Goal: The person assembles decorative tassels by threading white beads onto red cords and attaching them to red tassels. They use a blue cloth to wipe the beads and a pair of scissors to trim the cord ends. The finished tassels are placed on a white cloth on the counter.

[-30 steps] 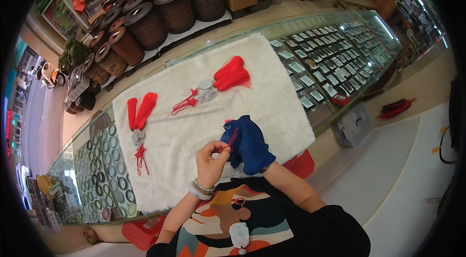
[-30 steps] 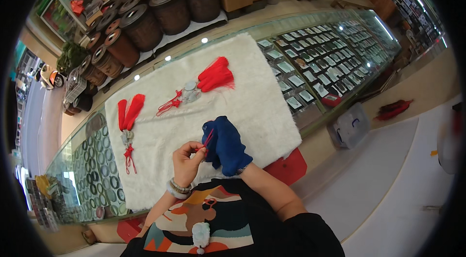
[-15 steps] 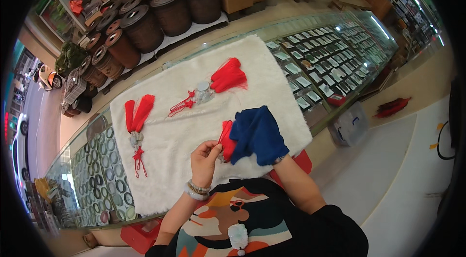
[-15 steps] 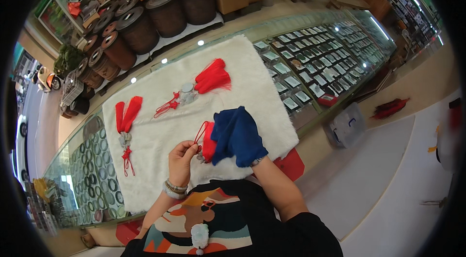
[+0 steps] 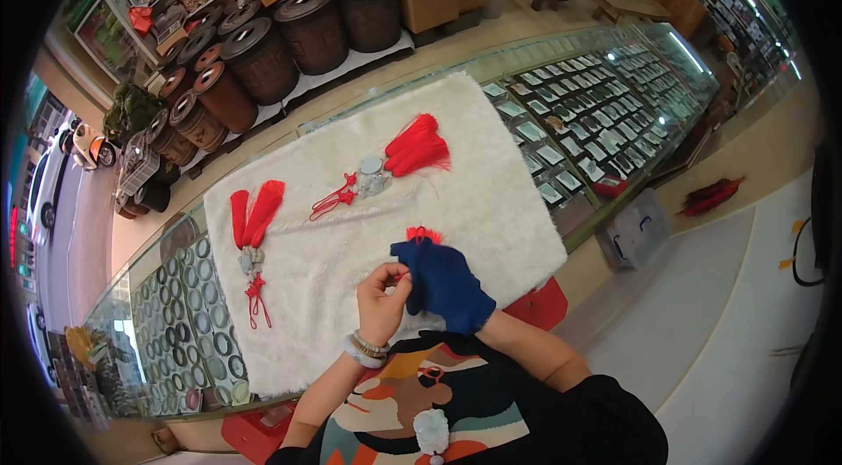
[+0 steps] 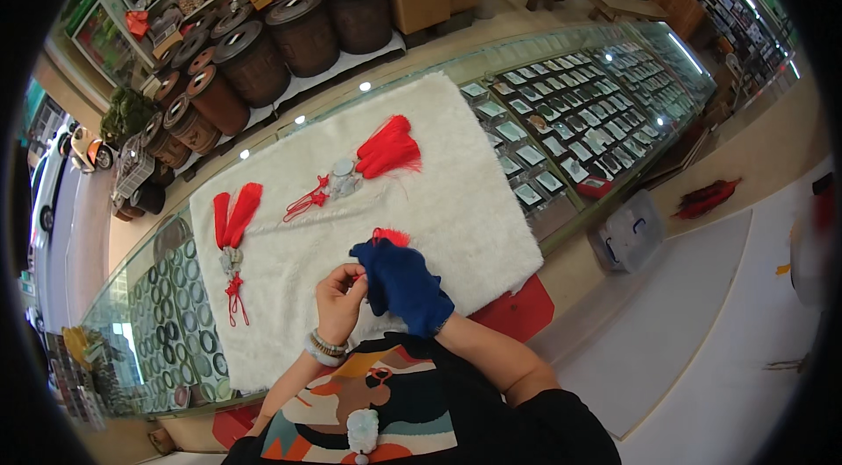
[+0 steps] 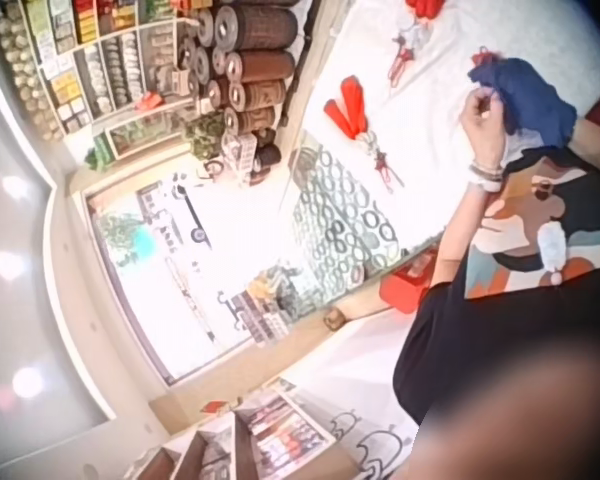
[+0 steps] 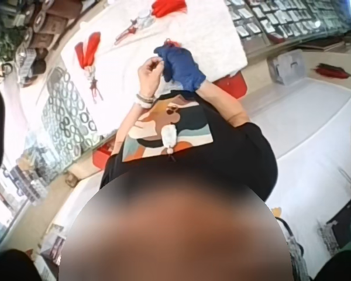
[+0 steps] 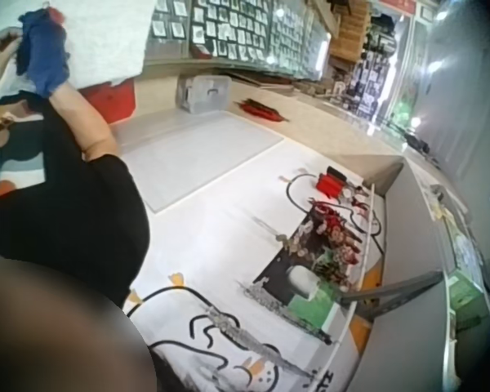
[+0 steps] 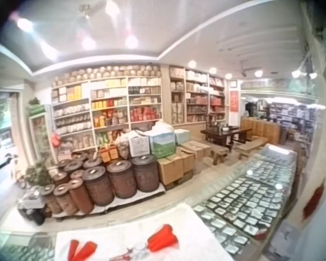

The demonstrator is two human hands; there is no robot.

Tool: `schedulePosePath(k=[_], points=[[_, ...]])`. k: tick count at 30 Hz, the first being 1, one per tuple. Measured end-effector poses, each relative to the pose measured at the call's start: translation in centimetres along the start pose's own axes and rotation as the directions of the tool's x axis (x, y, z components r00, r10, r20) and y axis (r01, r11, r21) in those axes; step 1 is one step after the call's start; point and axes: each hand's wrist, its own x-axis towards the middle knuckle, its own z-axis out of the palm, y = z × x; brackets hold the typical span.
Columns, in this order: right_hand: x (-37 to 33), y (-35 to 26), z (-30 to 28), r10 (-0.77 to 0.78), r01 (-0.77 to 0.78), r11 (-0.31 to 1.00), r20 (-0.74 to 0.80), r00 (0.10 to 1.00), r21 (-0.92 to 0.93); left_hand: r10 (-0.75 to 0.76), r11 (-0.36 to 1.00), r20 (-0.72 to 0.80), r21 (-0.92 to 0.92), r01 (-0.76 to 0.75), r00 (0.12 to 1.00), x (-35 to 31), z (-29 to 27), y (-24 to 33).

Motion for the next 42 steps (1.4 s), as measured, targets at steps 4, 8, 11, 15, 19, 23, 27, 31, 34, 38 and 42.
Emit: schedulePosePath(k=[4, 8, 11, 15, 19, 23, 27, 31, 34, 38, 42], points=[[0.6, 1.5, -0.9, 0.214, -0.185, 0.946, -0.086, 0.973, 0.266, -0.104, 0.990, 0.057, -0.088, 0.109, 0.993, -0.4, 0.6, 0.4], [0.9, 4.6, -0.8, 0.190, -0.156, 0.948, -0.100, 0.977, 0.277, -0.074, 0.990, 0.067, -0.119, 0.082, 0.995, 0.4, 0.4, 1.3], [1.9, 6.9, -2.0, -0.101, 0.039, 0.975, -0.278, 0.955, -0.218, -0.069, 0.972, 0.084, -0.217, 0.086, 0.994, 0.0, -0.2, 2.0], [3.0, 5.6, -5.3, 0.248, -0.217, 0.964, -0.213, 0.945, 0.156, -0.072, 0.974, -0.027, -0.219, 0.064, 0.997, 0.3, -0.5, 2.4], [1.5, -0.1, -5.6, -0.055, 0.012, 0.914, -0.095, 0.994, -0.405, -0.032, 0.976, -0.056, -0.216, 0.019, 0.998, 1.3, -0.1, 2.1], [-0.1, -2.4, -2.4, 0.240, -0.123, 0.865, 0.186, 0.953, -0.487, -0.009, 0.968, -0.005, -0.249, 0.007, 1.000, 1.4, -0.2, 1.5], [0.1, 0.0, -0.1, -0.097, 0.099, 0.995, 0.068, 0.993, -0.023, -0.043, 0.966, 0.003, -0.255, 0.042, 0.999, 1.3, -0.6, 1.2], [0.0, 1.2, -0.2, -0.147, 0.153, 0.987, 0.108, 0.983, -0.048, -0.048, 0.971, 0.041, -0.234, 0.057, 0.998, 1.0, -0.6, 1.3], [0.2, 0.6, -0.5, 0.055, -0.074, 0.978, 0.100, 0.993, 0.196, 0.026, 0.980, 0.023, -0.196, -0.021, 0.999, 1.2, -0.3, 1.4], [1.3, 1.2, -1.5, 0.041, -0.045, 0.989, -0.033, 0.999, -0.144, 0.007, 0.982, 0.070, -0.191, 0.006, 0.997, 1.0, -0.1, 1.7], [2.0, 2.5, -2.2, 0.024, -0.063, 0.970, -0.166, 0.986, -0.235, 0.019, 0.980, 0.100, -0.201, 0.001, 0.995, 0.6, -0.2, 1.5]])
